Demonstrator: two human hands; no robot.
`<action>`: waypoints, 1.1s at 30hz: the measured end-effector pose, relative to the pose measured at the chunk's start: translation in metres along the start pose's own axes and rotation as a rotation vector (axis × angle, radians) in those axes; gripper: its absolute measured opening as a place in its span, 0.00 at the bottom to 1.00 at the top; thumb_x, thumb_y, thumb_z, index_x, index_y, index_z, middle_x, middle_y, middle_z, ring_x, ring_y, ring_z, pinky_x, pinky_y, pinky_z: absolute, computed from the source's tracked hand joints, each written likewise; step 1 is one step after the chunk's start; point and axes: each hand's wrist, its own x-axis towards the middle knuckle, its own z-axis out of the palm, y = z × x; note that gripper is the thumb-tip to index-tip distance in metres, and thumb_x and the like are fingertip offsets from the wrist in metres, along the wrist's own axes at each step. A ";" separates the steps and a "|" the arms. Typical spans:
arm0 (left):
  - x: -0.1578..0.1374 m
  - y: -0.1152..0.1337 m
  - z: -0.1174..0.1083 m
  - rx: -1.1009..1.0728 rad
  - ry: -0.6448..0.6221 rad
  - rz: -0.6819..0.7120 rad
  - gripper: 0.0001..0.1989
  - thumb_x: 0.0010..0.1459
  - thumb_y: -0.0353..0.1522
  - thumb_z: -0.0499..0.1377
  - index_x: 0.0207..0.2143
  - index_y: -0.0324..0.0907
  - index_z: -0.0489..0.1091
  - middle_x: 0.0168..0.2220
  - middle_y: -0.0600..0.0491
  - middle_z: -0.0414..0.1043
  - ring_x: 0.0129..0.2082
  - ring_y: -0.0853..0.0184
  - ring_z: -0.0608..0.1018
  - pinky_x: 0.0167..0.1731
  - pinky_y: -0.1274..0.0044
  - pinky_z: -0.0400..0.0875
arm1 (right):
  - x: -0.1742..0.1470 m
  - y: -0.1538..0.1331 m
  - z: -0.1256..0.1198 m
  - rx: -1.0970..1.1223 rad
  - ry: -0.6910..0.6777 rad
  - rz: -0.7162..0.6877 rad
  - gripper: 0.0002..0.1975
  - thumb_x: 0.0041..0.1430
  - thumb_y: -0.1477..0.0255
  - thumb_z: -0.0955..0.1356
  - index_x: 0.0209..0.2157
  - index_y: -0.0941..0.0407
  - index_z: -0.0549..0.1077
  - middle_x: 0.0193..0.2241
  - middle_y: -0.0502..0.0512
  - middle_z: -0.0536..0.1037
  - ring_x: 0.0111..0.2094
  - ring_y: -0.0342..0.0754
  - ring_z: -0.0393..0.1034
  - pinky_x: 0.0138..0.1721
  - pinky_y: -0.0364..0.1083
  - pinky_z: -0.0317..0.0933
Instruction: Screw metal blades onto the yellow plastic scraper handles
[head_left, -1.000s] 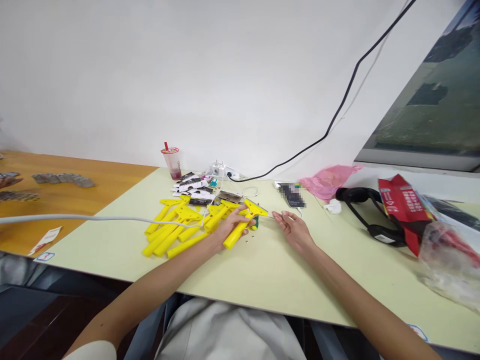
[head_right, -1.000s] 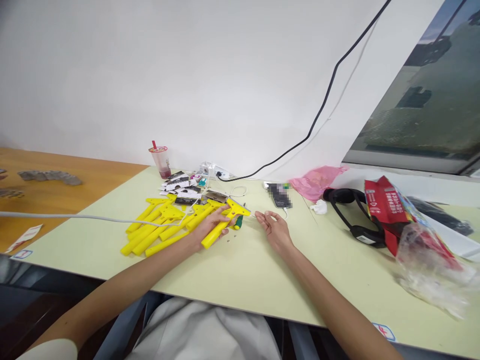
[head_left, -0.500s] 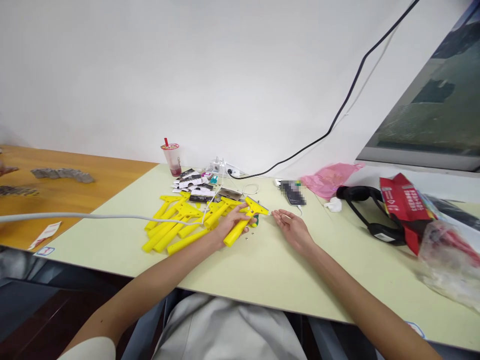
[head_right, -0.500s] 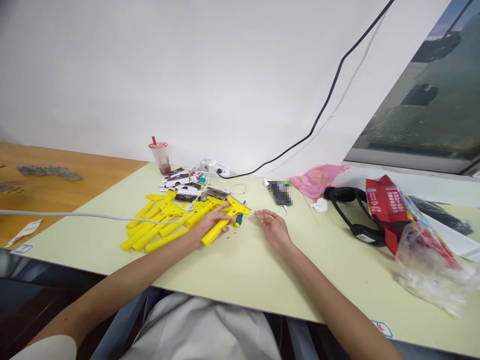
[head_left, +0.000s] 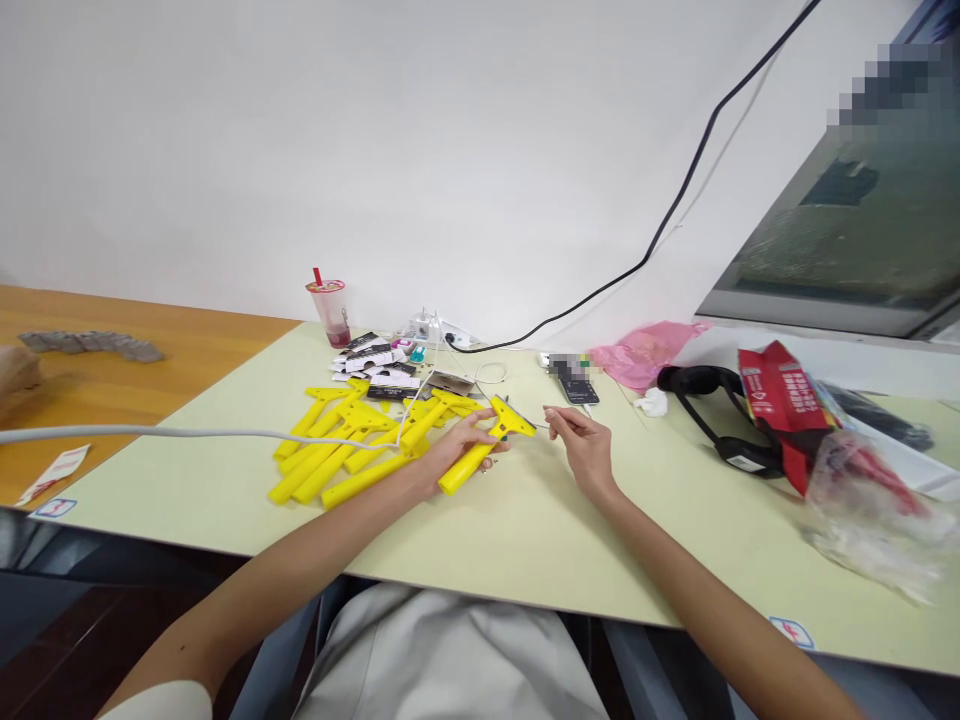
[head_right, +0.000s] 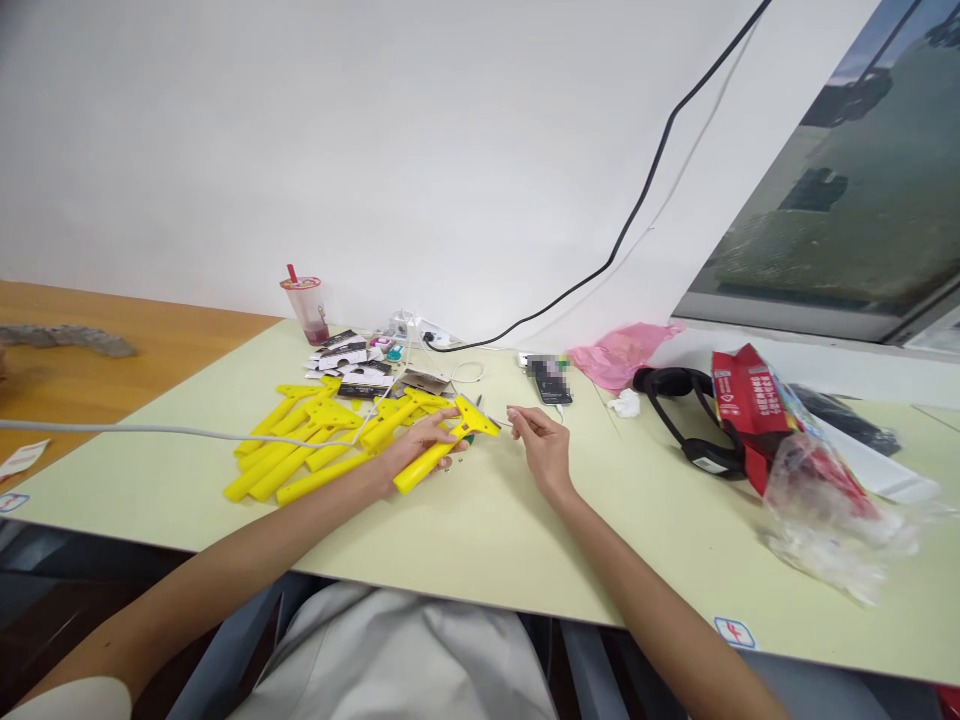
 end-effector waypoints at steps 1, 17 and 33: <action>0.000 0.000 0.000 0.015 -0.008 -0.008 0.38 0.47 0.24 0.71 0.60 0.45 0.64 0.56 0.41 0.80 0.40 0.62 0.87 0.21 0.83 0.71 | -0.002 -0.001 0.001 -0.034 -0.023 -0.040 0.17 0.60 0.53 0.77 0.38 0.52 0.88 0.28 0.53 0.78 0.30 0.49 0.71 0.34 0.50 0.67; -0.005 -0.003 0.008 0.190 -0.209 -0.091 0.35 0.46 0.28 0.73 0.55 0.45 0.65 0.57 0.42 0.76 0.44 0.55 0.88 0.22 0.82 0.75 | -0.013 -0.006 0.002 -0.171 -0.192 -0.318 0.12 0.66 0.58 0.76 0.34 0.50 0.86 0.31 0.54 0.83 0.31 0.50 0.72 0.36 0.51 0.68; -0.002 -0.009 0.003 0.176 -0.174 -0.090 0.33 0.46 0.29 0.74 0.54 0.45 0.66 0.60 0.40 0.76 0.49 0.53 0.87 0.25 0.82 0.75 | -0.013 -0.011 0.006 -0.202 -0.243 -0.237 0.16 0.68 0.51 0.73 0.42 0.47 0.88 0.41 0.58 0.85 0.40 0.55 0.77 0.45 0.56 0.73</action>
